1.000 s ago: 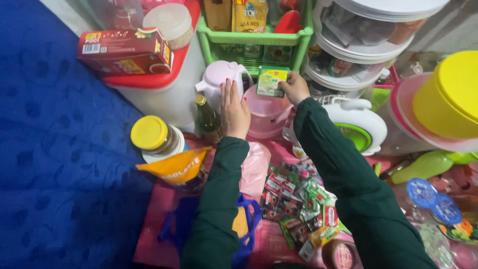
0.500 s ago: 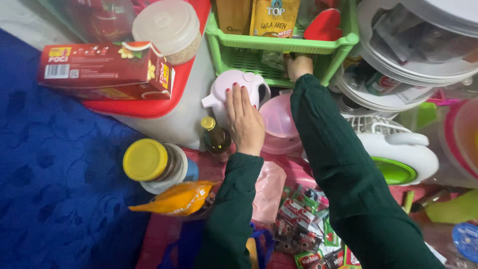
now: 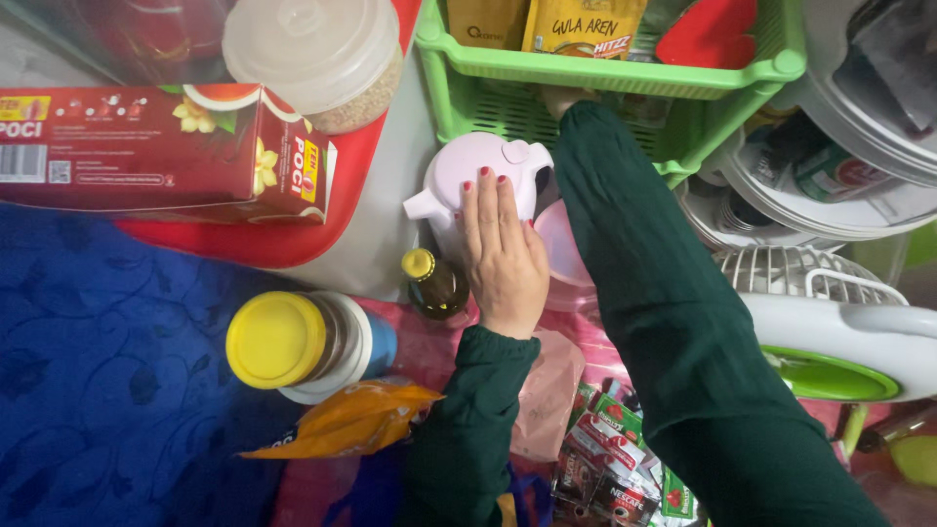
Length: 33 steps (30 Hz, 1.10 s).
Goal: The person sorts and organizes various food and medicine packets on a table, placing some items into a green plastic shelf and arranging others into groups.
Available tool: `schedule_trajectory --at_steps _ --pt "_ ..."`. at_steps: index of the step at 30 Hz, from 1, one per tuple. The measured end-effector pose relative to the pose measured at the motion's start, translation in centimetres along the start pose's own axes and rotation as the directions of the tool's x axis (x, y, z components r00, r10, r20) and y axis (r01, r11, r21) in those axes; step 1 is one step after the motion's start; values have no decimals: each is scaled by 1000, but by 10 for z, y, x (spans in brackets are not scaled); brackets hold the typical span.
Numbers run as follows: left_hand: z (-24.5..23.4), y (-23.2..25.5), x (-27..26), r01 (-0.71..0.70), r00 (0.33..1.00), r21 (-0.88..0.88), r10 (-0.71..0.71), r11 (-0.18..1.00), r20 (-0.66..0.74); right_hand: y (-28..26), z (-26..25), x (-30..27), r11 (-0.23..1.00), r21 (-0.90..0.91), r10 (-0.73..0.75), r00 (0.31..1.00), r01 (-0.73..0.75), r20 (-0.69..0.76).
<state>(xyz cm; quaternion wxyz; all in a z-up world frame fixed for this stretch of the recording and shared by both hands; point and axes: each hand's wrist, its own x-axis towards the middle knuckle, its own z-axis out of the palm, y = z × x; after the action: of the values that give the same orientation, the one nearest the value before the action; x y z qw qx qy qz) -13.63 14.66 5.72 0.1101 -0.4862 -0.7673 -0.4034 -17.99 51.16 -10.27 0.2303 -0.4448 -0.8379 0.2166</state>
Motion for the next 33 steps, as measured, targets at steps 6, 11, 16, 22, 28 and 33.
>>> schedule_trajectory --at_steps 6,11,16,22,28,33 --pt "1 0 0 1 1000 -35 -1 999 -2 8 14 1 999 -25 23 999 -23 22" --pt "0 0 0 7 1000 -14 -7 1000 10 13 16 0 999 -30 28 1000 -28 -10" --pt "0 -3 -1 -7 1000 -20 8 1000 6 23 29 7 985 -169 4 999 -12 -47" --pt "3 -7 -1 -32 999 -16 32 999 -17 25 16 4 973 -153 -186 978 171 -94" --pt "2 -5 -4 -9 1000 -17 9 1000 -12 0 -51 -57 950 -241 -209 978 199 -14" --pt "-3 0 -7 -12 1000 80 10 997 27 -45 -118 -140 997 26 -79 983 76 165"
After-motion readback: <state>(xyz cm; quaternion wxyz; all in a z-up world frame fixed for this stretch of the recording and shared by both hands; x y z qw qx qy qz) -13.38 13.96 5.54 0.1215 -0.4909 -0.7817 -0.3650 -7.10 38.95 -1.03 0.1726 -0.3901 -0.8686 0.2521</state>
